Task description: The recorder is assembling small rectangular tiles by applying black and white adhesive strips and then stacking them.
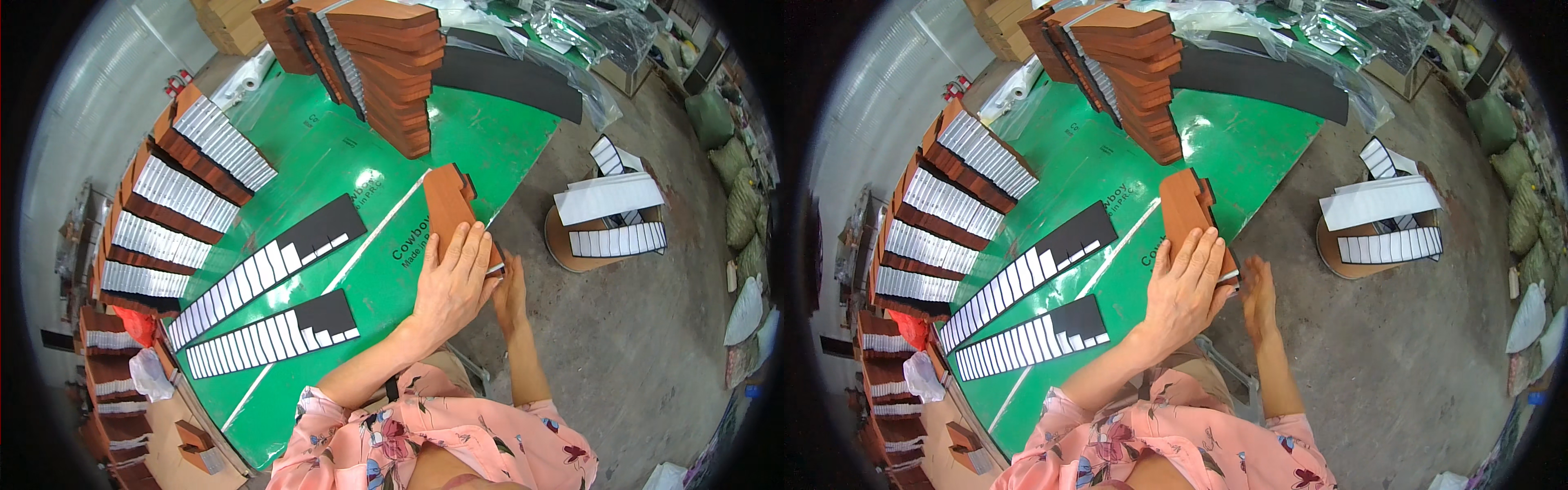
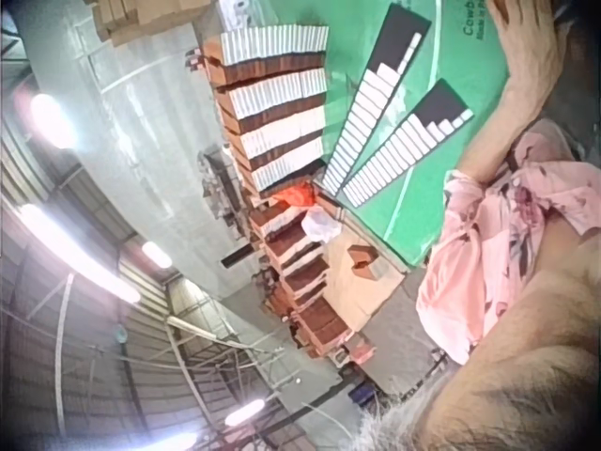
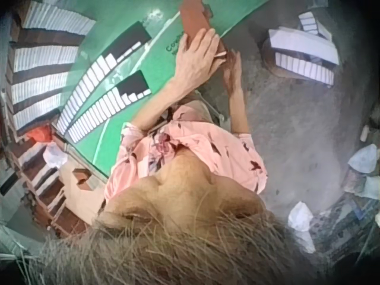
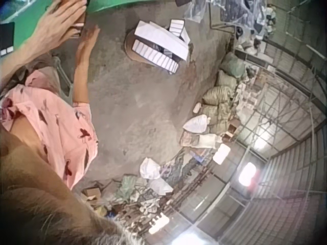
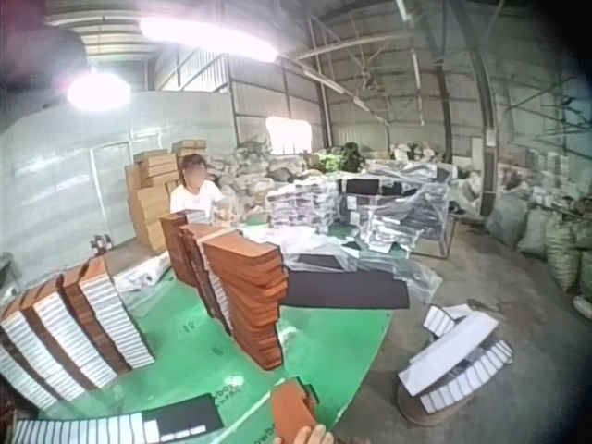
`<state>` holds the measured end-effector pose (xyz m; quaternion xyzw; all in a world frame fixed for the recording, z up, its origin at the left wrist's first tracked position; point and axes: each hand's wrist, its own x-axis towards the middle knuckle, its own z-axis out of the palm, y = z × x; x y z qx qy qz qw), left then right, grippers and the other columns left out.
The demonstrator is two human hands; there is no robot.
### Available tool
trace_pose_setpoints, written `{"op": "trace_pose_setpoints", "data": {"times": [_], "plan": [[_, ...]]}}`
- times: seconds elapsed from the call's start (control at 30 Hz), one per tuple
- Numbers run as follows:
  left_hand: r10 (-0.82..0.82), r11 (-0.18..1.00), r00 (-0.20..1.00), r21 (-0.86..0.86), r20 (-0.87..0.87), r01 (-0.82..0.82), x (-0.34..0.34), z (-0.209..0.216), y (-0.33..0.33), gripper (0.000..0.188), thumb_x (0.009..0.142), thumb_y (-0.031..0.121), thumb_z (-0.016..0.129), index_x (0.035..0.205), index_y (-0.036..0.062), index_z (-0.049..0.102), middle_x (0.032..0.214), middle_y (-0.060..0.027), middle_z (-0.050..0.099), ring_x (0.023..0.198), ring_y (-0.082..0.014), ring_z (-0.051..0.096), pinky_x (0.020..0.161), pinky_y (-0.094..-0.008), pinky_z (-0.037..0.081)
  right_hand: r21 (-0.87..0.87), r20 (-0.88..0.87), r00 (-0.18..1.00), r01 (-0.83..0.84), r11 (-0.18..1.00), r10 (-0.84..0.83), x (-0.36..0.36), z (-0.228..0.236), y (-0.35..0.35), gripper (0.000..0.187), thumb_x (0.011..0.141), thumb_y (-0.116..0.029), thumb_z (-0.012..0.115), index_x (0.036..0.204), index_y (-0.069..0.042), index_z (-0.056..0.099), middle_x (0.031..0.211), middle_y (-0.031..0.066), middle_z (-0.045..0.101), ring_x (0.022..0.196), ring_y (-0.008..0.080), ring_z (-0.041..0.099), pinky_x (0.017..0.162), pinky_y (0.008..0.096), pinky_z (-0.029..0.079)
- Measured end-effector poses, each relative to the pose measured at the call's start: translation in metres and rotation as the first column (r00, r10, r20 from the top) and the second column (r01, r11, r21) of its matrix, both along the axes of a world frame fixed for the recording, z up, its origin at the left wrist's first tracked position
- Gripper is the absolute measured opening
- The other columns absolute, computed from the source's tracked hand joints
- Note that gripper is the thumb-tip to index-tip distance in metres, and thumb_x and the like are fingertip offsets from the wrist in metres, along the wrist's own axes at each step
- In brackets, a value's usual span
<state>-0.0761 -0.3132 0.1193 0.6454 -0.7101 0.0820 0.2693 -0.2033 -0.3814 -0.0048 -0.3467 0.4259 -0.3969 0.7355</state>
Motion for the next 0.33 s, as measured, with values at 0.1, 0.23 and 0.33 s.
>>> {"op": "trace_pose_setpoints", "data": {"times": [0.1,0.23,0.33], "plan": [[0.014,1.0,1.0,0.007,0.013,-0.014,0.002,-0.004,0.003,0.059,0.078,0.031,0.066,0.126,0.0011,0.048,0.133,-0.0215,0.042,0.123,-0.0349,0.041,0.096,-0.055,0.033,-0.101,0.316,0.931,-0.157,0.982,0.181,0.008,0.004,0.028,0.051,0.099,-0.041,0.026,0.132,-0.005,0.039,0.129,0.0089,0.046,0.116,0.0199,0.047,0.095,0.0357,0.041],[0.121,0.988,0.992,0.101,-0.018,-0.119,0.006,0.0,0.01,0.063,0.079,0.034,0.065,0.131,0.0054,0.044,0.138,-0.0318,0.029,0.128,-0.0461,0.03,0.094,-0.0619,0.03,-0.205,0.198,0.951,-0.197,0.959,0.237,0.012,0.012,0.038,0.052,0.098,-0.044,0.028,0.13,-0.005,0.041,0.127,0.0085,0.048,0.114,0.0178,0.049,0.095,0.0333,0.041],[0.08,0.996,0.918,0.008,-0.388,-0.084,0.019,-0.013,0.011,0.071,0.076,0.034,0.069,0.136,0.0118,0.039,0.14,-0.0297,0.028,0.131,-0.0445,0.028,0.096,-0.0658,0.027,0.143,0.488,0.866,-0.205,0.968,0.111,0.007,-0.012,0.033,0.054,0.097,-0.045,0.033,0.132,-0.004,0.04,0.127,0.0084,0.049,0.118,0.0181,0.048,0.1,0.0327,0.039]]}}
